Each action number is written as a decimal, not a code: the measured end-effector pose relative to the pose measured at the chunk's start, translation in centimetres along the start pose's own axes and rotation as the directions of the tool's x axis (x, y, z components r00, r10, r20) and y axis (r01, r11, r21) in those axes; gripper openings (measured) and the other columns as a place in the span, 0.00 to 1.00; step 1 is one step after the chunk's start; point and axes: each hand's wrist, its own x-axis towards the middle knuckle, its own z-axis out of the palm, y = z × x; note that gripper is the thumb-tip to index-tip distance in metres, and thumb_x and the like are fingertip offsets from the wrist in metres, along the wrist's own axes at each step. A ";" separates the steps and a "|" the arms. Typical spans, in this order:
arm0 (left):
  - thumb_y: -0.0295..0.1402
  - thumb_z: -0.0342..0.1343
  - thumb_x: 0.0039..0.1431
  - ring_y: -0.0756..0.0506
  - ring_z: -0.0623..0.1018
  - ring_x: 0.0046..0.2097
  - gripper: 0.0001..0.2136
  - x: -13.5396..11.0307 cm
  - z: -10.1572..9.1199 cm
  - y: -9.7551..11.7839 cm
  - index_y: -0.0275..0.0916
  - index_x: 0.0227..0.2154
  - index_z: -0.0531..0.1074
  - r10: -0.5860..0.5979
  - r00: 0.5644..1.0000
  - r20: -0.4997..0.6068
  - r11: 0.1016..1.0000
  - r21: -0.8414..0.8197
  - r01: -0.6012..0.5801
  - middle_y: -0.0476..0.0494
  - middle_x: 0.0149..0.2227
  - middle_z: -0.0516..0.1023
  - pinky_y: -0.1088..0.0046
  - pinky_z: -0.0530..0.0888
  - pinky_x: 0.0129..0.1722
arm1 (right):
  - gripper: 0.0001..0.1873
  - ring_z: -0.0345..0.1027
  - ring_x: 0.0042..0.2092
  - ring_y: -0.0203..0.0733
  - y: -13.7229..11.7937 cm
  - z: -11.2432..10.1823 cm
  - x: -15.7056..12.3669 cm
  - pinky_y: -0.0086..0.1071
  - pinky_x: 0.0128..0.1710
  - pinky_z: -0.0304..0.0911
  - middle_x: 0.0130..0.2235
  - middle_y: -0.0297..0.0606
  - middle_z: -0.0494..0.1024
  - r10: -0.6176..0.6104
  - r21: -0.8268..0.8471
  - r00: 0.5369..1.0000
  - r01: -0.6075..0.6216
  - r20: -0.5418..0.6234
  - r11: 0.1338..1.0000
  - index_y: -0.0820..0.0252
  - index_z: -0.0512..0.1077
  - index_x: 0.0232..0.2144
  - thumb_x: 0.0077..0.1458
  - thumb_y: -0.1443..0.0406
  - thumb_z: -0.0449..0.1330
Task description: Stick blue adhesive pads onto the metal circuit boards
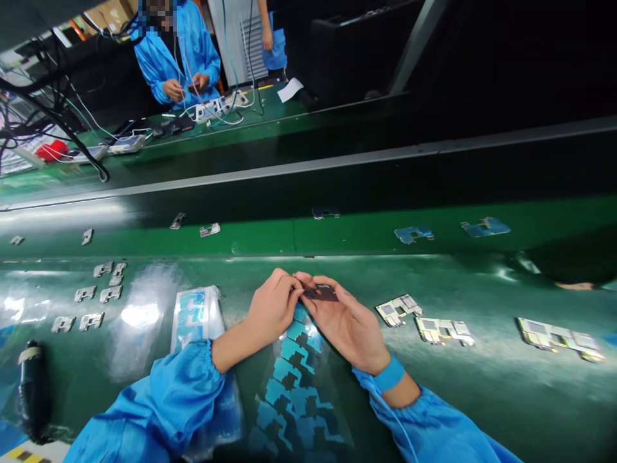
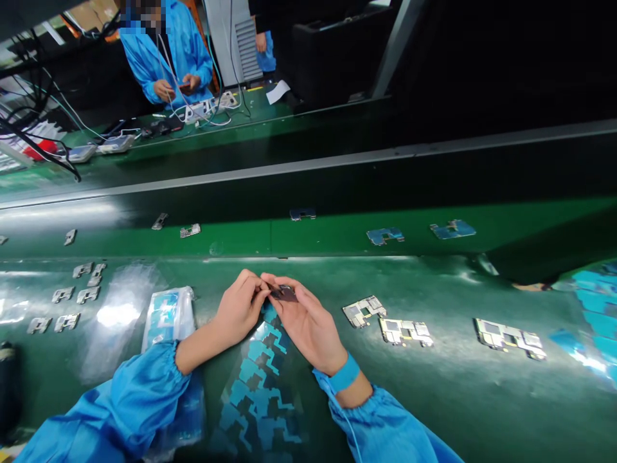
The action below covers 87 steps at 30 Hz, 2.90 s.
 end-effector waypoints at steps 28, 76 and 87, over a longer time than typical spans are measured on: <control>0.30 0.42 0.72 0.44 0.73 0.39 0.11 0.2 -0.5 -0.9 0.39 0.38 0.71 0.175 0.983 0.053 0.974 0.138 -0.181 0.41 0.37 0.74 0.67 0.74 0.39 | 0.09 0.61 0.65 0.48 0.0 0.4 -0.3 0.47 0.68 0.50 0.59 0.41 0.76 -0.072 -0.191 0.995 0.084 0.067 0.978 0.51 0.79 0.37 0.60 0.55 0.66; 0.20 0.62 0.57 0.46 0.77 0.43 0.07 -0.3 0.7 2.4 0.39 0.31 0.77 -0.294 0.950 -0.109 0.831 -0.521 0.197 0.45 0.38 0.78 0.71 0.74 0.45 | 0.22 0.70 0.57 0.51 1.9 -1.0 0.8 0.49 0.59 0.64 0.55 0.41 0.78 -0.205 -0.473 0.978 0.196 0.033 0.859 0.50 0.75 0.50 0.66 0.46 0.52; 0.19 0.59 0.57 0.46 0.80 0.39 0.08 0.2 0.7 2.7 0.40 0.31 0.74 -0.427 0.901 -0.073 0.795 -0.505 0.336 0.48 0.34 0.81 0.71 0.74 0.43 | 0.22 0.67 0.58 0.50 2.6 -1.4 0.2 0.48 0.63 0.58 0.55 0.42 0.75 -0.231 -0.608 0.973 0.180 -0.006 0.774 0.50 0.74 0.48 0.66 0.46 0.52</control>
